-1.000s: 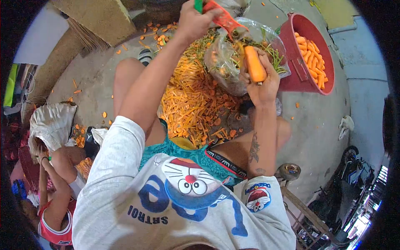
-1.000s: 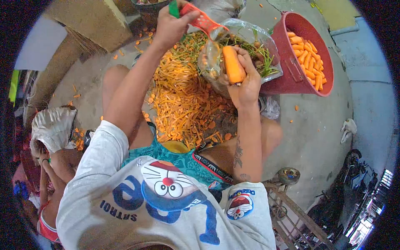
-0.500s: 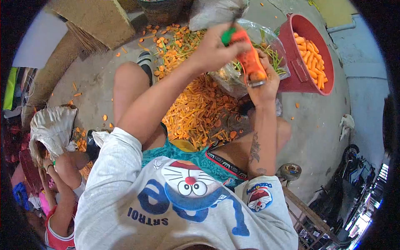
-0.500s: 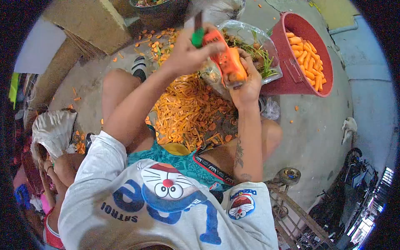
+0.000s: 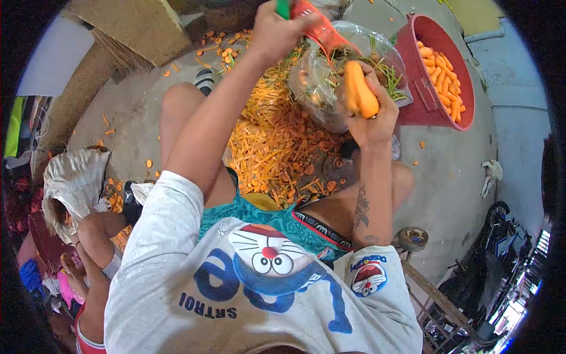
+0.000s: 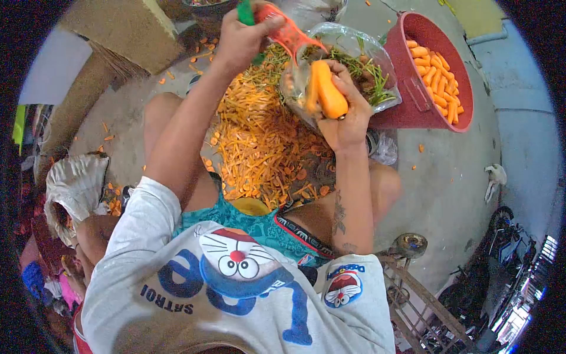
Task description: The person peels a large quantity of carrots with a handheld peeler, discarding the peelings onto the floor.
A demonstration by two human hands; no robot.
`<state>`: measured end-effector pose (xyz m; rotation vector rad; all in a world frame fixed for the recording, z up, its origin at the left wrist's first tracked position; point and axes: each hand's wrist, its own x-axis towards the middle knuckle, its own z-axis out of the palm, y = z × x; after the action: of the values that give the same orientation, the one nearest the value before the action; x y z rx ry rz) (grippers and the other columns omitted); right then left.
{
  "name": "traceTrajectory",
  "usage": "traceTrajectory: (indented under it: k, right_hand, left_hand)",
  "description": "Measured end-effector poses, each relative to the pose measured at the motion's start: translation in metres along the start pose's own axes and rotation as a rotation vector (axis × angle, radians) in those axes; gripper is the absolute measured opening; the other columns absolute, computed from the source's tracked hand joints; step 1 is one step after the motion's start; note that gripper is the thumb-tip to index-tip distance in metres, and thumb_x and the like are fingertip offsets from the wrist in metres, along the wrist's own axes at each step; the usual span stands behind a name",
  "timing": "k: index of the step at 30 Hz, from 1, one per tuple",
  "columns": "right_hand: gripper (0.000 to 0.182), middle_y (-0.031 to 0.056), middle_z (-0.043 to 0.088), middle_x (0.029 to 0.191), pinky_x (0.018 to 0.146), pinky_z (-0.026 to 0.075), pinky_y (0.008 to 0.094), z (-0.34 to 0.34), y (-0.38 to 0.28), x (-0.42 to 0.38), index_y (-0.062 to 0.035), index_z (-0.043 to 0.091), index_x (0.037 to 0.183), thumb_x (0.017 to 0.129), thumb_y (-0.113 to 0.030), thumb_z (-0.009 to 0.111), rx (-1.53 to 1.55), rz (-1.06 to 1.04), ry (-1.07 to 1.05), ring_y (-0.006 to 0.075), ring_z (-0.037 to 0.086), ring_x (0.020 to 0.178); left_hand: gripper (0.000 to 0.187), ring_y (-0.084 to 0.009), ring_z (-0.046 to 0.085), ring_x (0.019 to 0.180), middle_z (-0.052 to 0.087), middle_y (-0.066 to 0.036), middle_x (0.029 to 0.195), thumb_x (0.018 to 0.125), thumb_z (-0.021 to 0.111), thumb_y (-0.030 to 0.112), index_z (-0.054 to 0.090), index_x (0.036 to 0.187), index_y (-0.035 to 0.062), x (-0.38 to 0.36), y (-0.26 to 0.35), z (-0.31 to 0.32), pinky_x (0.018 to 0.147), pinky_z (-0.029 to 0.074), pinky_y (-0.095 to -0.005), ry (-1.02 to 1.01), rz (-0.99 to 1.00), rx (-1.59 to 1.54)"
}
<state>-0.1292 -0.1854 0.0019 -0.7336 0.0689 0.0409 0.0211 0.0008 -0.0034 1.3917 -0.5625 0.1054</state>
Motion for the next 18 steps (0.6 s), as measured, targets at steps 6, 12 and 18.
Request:
traceTrajectory:
  k: [6, 12, 18]
  right_hand:
    - [0.033, 0.0076, 0.064, 0.109, 0.080, 0.055, 0.0334, 0.015, 0.000, 0.004, -0.0079, 0.051, 0.129, 0.100, -0.024, 0.049, -0.045, 0.020, 0.251, 0.0176, 0.065, 0.093]
    - [0.034, 0.0065, 0.063, 0.097, 0.076, 0.054, 0.0352, -0.009, -0.004, 0.005, -0.0065, 0.052, 0.128, 0.099, -0.024, 0.050, 0.078, 0.178, -0.297, 0.0177, 0.063, 0.089]
    - [0.045, 0.0092, 0.060, 0.093, 0.061, 0.048, 0.0290, 0.023, 0.003, -0.003, -0.0010, 0.057, 0.132, 0.098, -0.031, 0.051, -0.136, -0.056, 0.403, 0.0175, 0.055, 0.074]
  left_hand:
    - [0.015, -0.0041, 0.056, 0.057, 0.068, 0.002, 0.077, 0.089, 0.079, 0.016, 0.071, 0.098, 0.0078, -0.037, 0.013, 0.040, 0.049, 0.043, -0.0233, -0.090, 0.367, -0.020]
    - [0.019, -0.0084, 0.062, 0.071, 0.070, 0.001, 0.082, 0.087, 0.081, 0.017, 0.071, 0.098, 0.0060, -0.003, -0.007, -0.007, 0.066, 0.051, -0.0268, 0.068, -0.122, -0.111]
    - [0.015, -0.0086, 0.063, 0.069, 0.070, 0.001, 0.079, 0.086, 0.081, 0.014, 0.071, 0.090, 0.0032, -0.039, 0.039, 0.026, 0.068, 0.055, -0.0304, -0.054, 0.085, 0.001]
